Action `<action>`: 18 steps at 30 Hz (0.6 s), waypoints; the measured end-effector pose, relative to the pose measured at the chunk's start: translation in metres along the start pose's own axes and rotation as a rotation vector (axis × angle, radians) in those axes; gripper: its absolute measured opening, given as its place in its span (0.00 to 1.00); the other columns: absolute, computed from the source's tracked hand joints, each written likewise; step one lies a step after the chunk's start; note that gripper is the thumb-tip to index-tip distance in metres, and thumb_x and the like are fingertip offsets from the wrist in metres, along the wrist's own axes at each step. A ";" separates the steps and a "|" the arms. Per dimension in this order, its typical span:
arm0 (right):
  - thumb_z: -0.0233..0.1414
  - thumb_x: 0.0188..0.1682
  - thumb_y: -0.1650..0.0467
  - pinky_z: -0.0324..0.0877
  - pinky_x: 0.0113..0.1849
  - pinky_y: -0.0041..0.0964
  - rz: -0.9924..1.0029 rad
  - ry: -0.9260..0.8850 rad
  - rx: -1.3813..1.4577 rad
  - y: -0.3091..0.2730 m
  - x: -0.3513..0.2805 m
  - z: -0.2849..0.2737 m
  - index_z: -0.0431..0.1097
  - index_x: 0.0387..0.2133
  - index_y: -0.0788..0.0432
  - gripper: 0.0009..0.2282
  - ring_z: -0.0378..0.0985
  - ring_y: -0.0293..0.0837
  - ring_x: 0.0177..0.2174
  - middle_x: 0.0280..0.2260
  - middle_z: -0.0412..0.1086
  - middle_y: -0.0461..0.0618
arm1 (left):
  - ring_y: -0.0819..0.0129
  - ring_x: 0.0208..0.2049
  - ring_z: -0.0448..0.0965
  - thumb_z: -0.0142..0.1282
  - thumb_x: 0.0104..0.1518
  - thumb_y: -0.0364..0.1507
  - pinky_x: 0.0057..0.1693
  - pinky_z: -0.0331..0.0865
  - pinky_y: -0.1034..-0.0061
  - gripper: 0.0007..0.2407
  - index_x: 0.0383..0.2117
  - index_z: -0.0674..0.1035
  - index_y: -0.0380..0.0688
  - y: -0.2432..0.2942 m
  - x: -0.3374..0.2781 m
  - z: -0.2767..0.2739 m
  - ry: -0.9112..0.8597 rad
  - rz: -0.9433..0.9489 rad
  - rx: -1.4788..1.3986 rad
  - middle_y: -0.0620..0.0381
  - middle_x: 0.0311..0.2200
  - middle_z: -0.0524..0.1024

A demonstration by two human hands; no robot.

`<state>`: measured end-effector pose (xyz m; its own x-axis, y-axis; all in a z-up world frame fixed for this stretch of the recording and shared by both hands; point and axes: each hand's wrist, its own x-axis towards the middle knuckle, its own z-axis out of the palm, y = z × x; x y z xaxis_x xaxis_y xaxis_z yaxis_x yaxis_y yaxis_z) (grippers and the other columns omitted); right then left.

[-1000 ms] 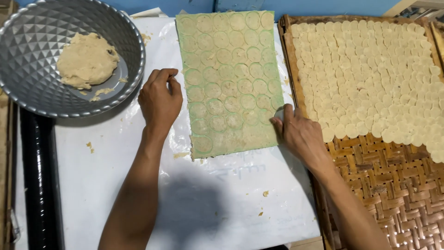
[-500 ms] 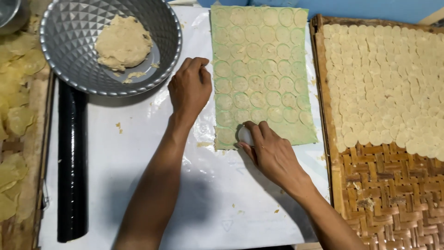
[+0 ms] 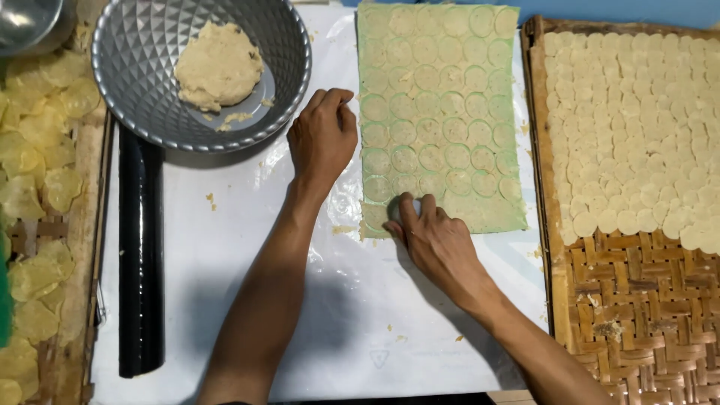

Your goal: Cutting small circular pieces from a flattened sheet of dough using a manual cutter and placing them onto a drying rack.

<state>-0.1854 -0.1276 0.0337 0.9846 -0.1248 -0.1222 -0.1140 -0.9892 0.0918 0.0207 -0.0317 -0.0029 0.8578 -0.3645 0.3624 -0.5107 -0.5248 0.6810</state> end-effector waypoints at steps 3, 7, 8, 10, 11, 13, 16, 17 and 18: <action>0.35 0.59 0.56 0.76 0.27 0.54 -0.055 -0.093 0.060 0.012 0.002 -0.005 0.57 0.55 0.56 0.20 0.82 0.59 0.29 0.32 0.63 0.53 | 0.50 0.34 0.84 0.48 0.60 0.25 0.41 0.77 0.51 0.09 0.40 0.81 0.49 0.002 0.000 -0.001 -0.023 -0.013 -0.011 0.57 0.32 0.77; 0.34 0.60 0.57 0.77 0.27 0.50 0.058 -0.063 0.011 -0.001 0.003 -0.004 0.56 0.56 0.57 0.20 0.82 0.55 0.28 0.31 0.63 0.51 | 0.49 0.34 0.84 0.47 0.60 0.25 0.41 0.77 0.50 0.09 0.41 0.81 0.47 0.002 0.002 -0.004 -0.033 -0.011 -0.021 0.56 0.32 0.77; 0.34 0.60 0.57 0.77 0.27 0.51 0.050 -0.078 0.035 0.000 0.004 -0.007 0.56 0.56 0.58 0.20 0.82 0.57 0.29 0.32 0.63 0.52 | 0.48 0.35 0.84 0.48 0.60 0.25 0.41 0.77 0.49 0.09 0.40 0.81 0.48 0.001 0.004 -0.003 -0.031 -0.012 -0.020 0.55 0.32 0.77; 0.34 0.60 0.57 0.77 0.28 0.52 0.029 -0.105 0.058 0.002 0.002 -0.007 0.56 0.56 0.58 0.20 0.83 0.58 0.29 0.32 0.64 0.53 | 0.48 0.35 0.83 0.48 0.60 0.26 0.41 0.77 0.49 0.08 0.40 0.81 0.49 -0.001 0.000 -0.002 -0.030 -0.030 -0.018 0.55 0.32 0.77; 0.32 0.60 0.56 0.76 0.29 0.54 0.039 -0.157 0.094 0.005 0.003 -0.004 0.55 0.57 0.56 0.21 0.82 0.59 0.31 0.33 0.64 0.53 | 0.48 0.35 0.84 0.48 0.60 0.27 0.42 0.77 0.49 0.08 0.40 0.81 0.49 -0.001 0.001 -0.001 -0.032 -0.027 -0.022 0.56 0.32 0.77; 0.31 0.59 0.55 0.76 0.30 0.56 0.047 -0.211 0.128 0.007 0.001 -0.007 0.54 0.58 0.54 0.22 0.82 0.60 0.32 0.35 0.63 0.54 | 0.49 0.35 0.84 0.48 0.60 0.27 0.42 0.77 0.49 0.08 0.40 0.81 0.49 -0.001 0.002 0.000 -0.032 -0.028 -0.027 0.56 0.32 0.77; 0.31 0.59 0.56 0.76 0.32 0.59 0.125 -0.141 0.283 0.008 -0.009 -0.022 0.55 0.59 0.58 0.23 0.82 0.64 0.31 0.34 0.65 0.55 | 0.49 0.35 0.84 0.48 0.59 0.28 0.43 0.78 0.49 0.08 0.39 0.81 0.51 -0.002 0.001 0.002 -0.029 -0.037 -0.015 0.57 0.32 0.77; 0.34 0.59 0.58 0.76 0.32 0.62 0.204 -0.103 0.370 0.009 -0.014 -0.025 0.55 0.59 0.60 0.22 0.81 0.67 0.30 0.34 0.66 0.58 | 0.50 0.35 0.84 0.48 0.59 0.27 0.43 0.78 0.49 0.08 0.39 0.81 0.51 -0.002 0.001 0.001 -0.024 -0.029 -0.021 0.58 0.32 0.77; 0.37 0.59 0.59 0.75 0.32 0.64 0.283 -0.065 0.458 0.012 -0.019 -0.029 0.54 0.59 0.62 0.22 0.81 0.69 0.30 0.33 0.67 0.61 | 0.50 0.34 0.84 0.48 0.59 0.26 0.42 0.78 0.50 0.08 0.39 0.81 0.51 -0.002 0.000 0.001 -0.020 -0.021 -0.027 0.58 0.32 0.77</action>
<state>-0.2017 -0.1344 0.0658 0.8984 -0.3814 -0.2177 -0.4340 -0.8465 -0.3083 0.0220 -0.0315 -0.0047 0.8670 -0.3686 0.3353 -0.4904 -0.5121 0.7051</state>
